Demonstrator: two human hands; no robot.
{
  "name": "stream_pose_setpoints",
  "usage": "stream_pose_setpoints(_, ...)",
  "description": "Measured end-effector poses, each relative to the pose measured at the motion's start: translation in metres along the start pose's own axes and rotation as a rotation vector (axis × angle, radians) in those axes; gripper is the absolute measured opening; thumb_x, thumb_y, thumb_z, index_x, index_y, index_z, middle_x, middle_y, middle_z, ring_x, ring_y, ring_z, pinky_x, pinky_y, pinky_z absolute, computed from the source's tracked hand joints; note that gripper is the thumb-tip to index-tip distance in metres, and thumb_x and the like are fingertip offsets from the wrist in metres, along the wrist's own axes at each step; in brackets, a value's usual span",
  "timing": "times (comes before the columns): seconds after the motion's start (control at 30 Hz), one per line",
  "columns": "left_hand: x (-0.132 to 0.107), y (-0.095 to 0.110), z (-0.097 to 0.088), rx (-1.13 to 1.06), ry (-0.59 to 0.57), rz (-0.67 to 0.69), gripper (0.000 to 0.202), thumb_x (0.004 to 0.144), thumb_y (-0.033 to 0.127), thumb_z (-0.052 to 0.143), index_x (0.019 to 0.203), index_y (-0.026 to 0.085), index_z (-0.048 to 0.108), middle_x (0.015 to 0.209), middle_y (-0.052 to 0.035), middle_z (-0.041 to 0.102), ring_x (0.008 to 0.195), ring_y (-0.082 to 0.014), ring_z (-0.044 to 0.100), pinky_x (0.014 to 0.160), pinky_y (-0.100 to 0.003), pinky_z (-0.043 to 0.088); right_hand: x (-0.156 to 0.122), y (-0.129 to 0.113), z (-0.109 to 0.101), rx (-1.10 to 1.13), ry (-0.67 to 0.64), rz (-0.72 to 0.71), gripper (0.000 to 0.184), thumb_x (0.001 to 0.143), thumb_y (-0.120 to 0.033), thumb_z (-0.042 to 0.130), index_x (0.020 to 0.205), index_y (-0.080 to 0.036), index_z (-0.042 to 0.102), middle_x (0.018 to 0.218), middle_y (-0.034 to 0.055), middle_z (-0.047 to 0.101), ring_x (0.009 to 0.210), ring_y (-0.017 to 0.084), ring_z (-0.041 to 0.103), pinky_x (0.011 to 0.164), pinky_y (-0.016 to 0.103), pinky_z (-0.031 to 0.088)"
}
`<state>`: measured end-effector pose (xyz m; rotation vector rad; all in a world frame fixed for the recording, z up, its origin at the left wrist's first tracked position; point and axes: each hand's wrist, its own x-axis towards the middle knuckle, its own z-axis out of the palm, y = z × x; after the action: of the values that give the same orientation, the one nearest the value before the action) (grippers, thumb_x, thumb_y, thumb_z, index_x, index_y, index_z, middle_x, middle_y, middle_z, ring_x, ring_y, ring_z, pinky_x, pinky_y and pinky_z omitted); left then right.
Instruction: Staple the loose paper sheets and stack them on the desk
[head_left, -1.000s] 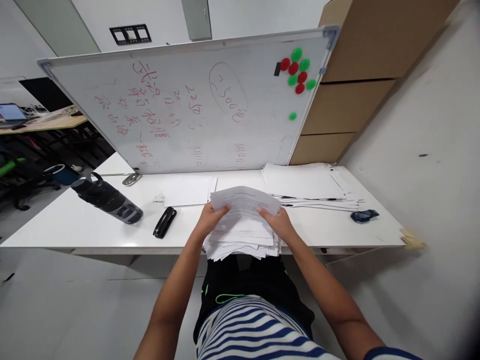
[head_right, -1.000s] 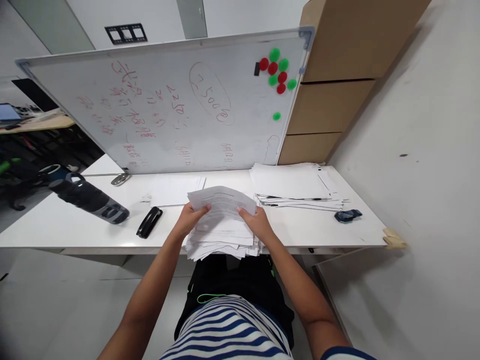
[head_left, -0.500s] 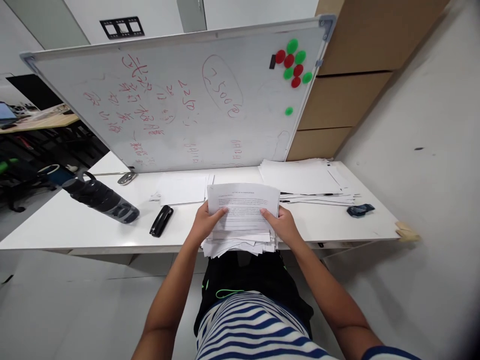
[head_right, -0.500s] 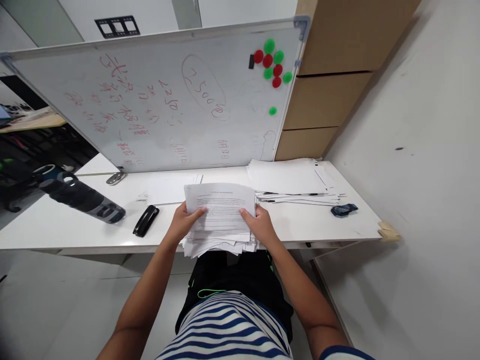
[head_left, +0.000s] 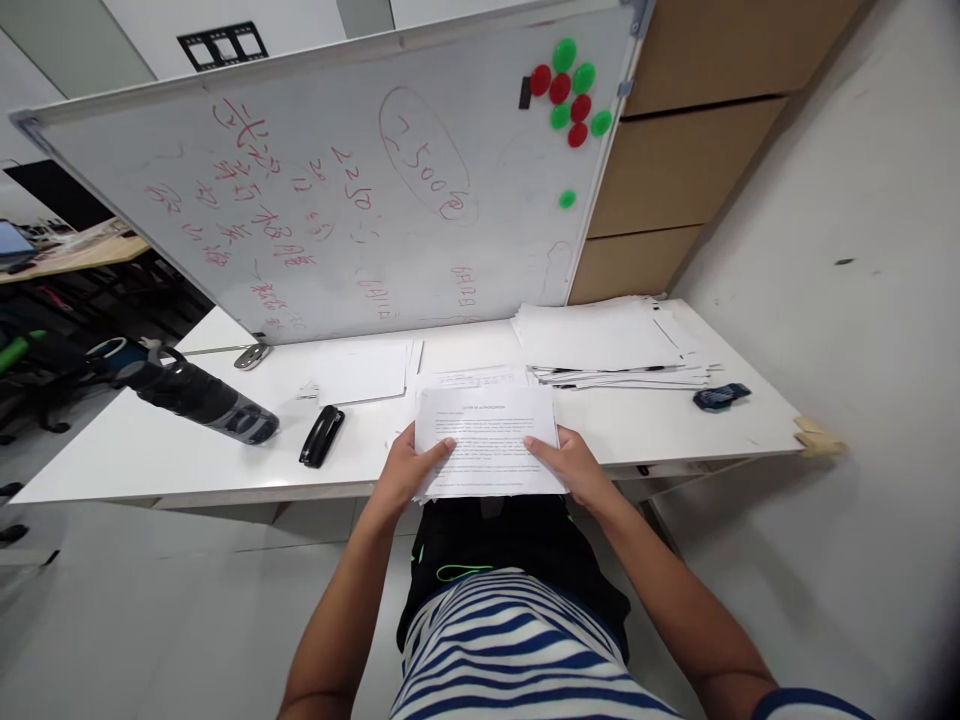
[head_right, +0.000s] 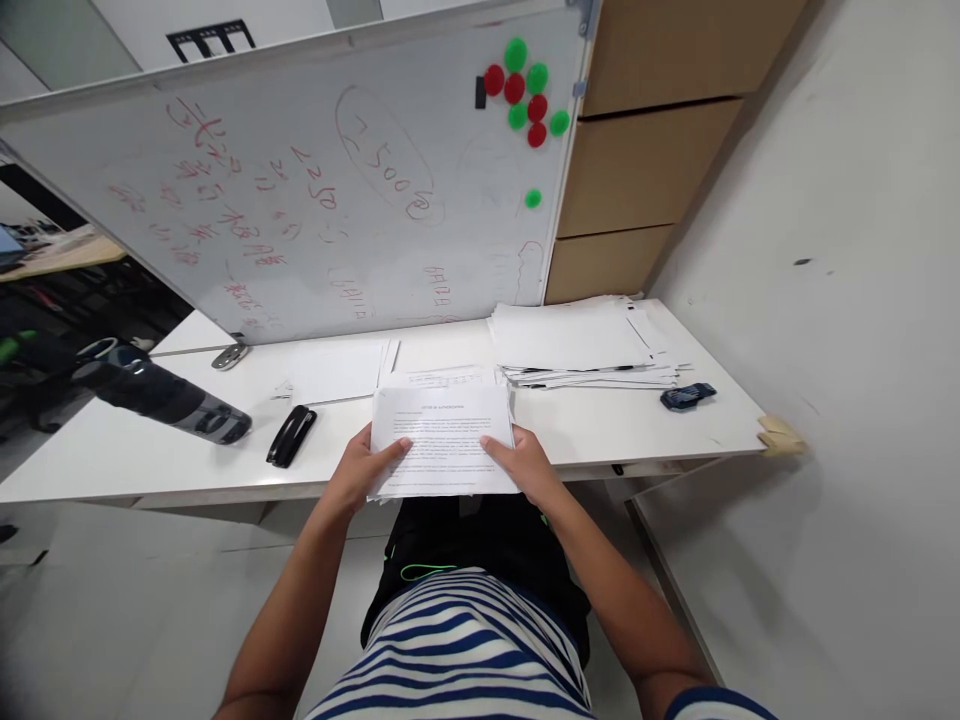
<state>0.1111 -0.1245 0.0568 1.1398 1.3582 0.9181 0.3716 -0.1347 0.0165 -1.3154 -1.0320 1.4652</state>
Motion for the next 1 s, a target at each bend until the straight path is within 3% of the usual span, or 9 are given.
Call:
stream_pose_setpoints(0.5, -0.012, -0.005, -0.006, 0.017, 0.011, 0.032, 0.062, 0.074, 0.048, 0.077, 0.125, 0.018, 0.059, 0.122, -0.0126, 0.069, 0.108, -0.0290, 0.067, 0.093, -0.044, 0.055, -0.004, 0.003, 0.004, -0.068, -0.012, -0.016, 0.045, 0.080, -0.047, 0.071, 0.113, -0.015, 0.071, 0.110, 0.0115, 0.075, 0.101, 0.028, 0.071, 0.088, 0.039, 0.057)
stream_pose_setpoints(0.7, -0.016, -0.013, -0.013, 0.049, 0.051, 0.088, 0.057, 0.077, 0.051, 0.073, 0.123, 0.020, 0.060, 0.117, -0.0110, 0.070, 0.102, -0.0251, 0.068, 0.086, -0.038, 0.056, -0.008, 0.000, 0.008, -0.071, -0.029, -0.009, 0.047, 0.080, -0.047, 0.071, 0.114, -0.015, 0.071, 0.110, 0.0120, 0.075, 0.101, 0.028, 0.071, 0.090, 0.042, 0.057)
stream_pose_setpoints(0.77, -0.012, -0.018, -0.028, 0.103, 0.183, 0.131, 0.055, 0.081, 0.055, 0.066, 0.122, 0.020, 0.059, 0.108, -0.0101, 0.071, 0.090, -0.0225, 0.069, 0.079, -0.036, 0.056, -0.009, -0.001, 0.010, -0.080, -0.021, -0.009, 0.047, 0.079, -0.047, 0.072, 0.114, -0.016, 0.071, 0.111, 0.0120, 0.074, 0.102, 0.029, 0.070, 0.091, 0.043, 0.056)
stream_pose_setpoints(0.83, -0.002, -0.025, -0.053, 0.256, 0.444, 0.194, 0.051, 0.086, 0.057, 0.057, 0.120, 0.019, 0.059, 0.100, -0.0095, 0.071, 0.084, -0.0216, 0.067, 0.076, -0.037, 0.055, -0.010, -0.001, 0.011, -0.084, -0.011, -0.009, 0.046, 0.079, -0.047, 0.072, 0.114, -0.016, 0.071, 0.112, 0.0118, 0.074, 0.103, 0.028, 0.070, 0.092, 0.043, 0.056)
stream_pose_setpoints(0.93, 0.020, -0.040, -0.101, 0.725, 0.854, 0.229, 0.044, 0.089, 0.048, 0.052, 0.121, 0.018, 0.059, 0.118, -0.0145, 0.065, 0.112, -0.0292, 0.058, 0.095, -0.045, 0.046, -0.010, 0.003, 0.013, -0.089, -0.020, -0.005, 0.046, 0.080, -0.047, 0.071, 0.114, -0.017, 0.071, 0.113, 0.0115, 0.074, 0.105, 0.028, 0.070, 0.092, 0.042, 0.056)
stream_pose_setpoints(1.0, 0.036, -0.052, -0.131, 0.981, 0.974, 0.112, 0.060, 0.085, 0.048, 0.059, 0.133, 0.013, 0.052, 0.135, -0.0215, 0.054, 0.128, -0.0379, 0.046, 0.101, -0.054, 0.039, -0.010, 0.006, 0.016, -0.103, -0.031, -0.003, 0.046, 0.080, -0.048, 0.070, 0.114, -0.017, 0.071, 0.114, 0.0113, 0.074, 0.105, 0.028, 0.070, 0.092, 0.042, 0.056)
